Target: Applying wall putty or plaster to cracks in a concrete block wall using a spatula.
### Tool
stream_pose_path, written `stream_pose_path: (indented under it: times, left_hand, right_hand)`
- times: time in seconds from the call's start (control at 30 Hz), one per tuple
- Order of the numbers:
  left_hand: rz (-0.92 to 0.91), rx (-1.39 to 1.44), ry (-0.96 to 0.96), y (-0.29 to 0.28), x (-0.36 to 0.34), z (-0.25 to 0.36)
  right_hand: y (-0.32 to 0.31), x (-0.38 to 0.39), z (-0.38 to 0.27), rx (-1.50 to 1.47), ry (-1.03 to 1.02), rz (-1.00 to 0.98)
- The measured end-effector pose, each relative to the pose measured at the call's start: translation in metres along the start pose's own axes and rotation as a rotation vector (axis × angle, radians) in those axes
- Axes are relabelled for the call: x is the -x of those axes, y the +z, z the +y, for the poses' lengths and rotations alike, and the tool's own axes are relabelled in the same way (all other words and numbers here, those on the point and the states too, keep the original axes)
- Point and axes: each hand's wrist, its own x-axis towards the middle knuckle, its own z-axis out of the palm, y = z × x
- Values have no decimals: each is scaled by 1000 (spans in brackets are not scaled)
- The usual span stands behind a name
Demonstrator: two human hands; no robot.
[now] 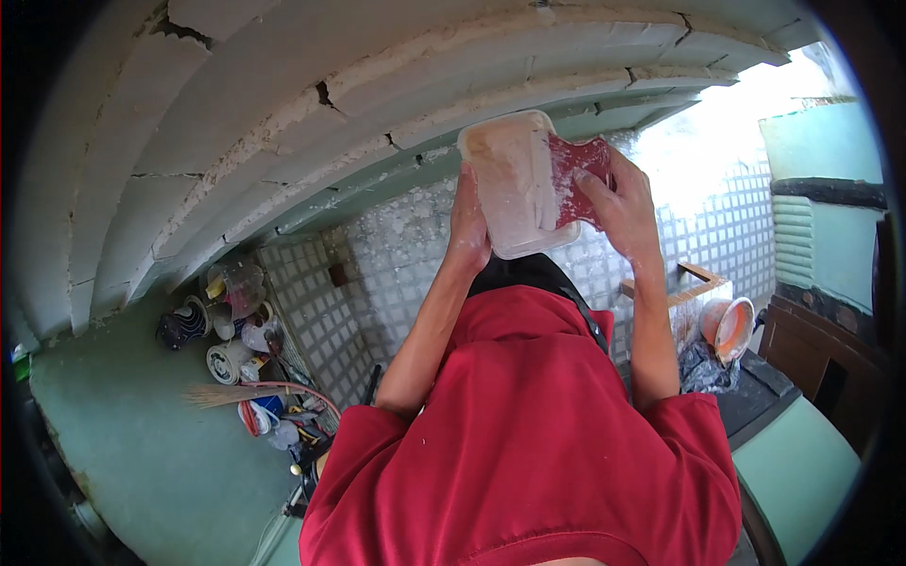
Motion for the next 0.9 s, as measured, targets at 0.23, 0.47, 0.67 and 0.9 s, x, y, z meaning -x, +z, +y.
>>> stream_pose_path:
  times: [0.23,0.47,0.67,0.9]
  left_hand:
    - [-34,-22,-13,10,7,-17]
    - [-66,-114,21,28,-4,-36]
    - [-89,-138,31,53,-31,-64]
    - [-43,-115,0,136,-58,-96]
  right_hand:
    - [0,4,14,42,-14,-40]
    - [-15,4,38,-125,123,-136]
    - [-45,-14,74,-241,2,-156]
    - [-130,-39,108,-475,67,-183]
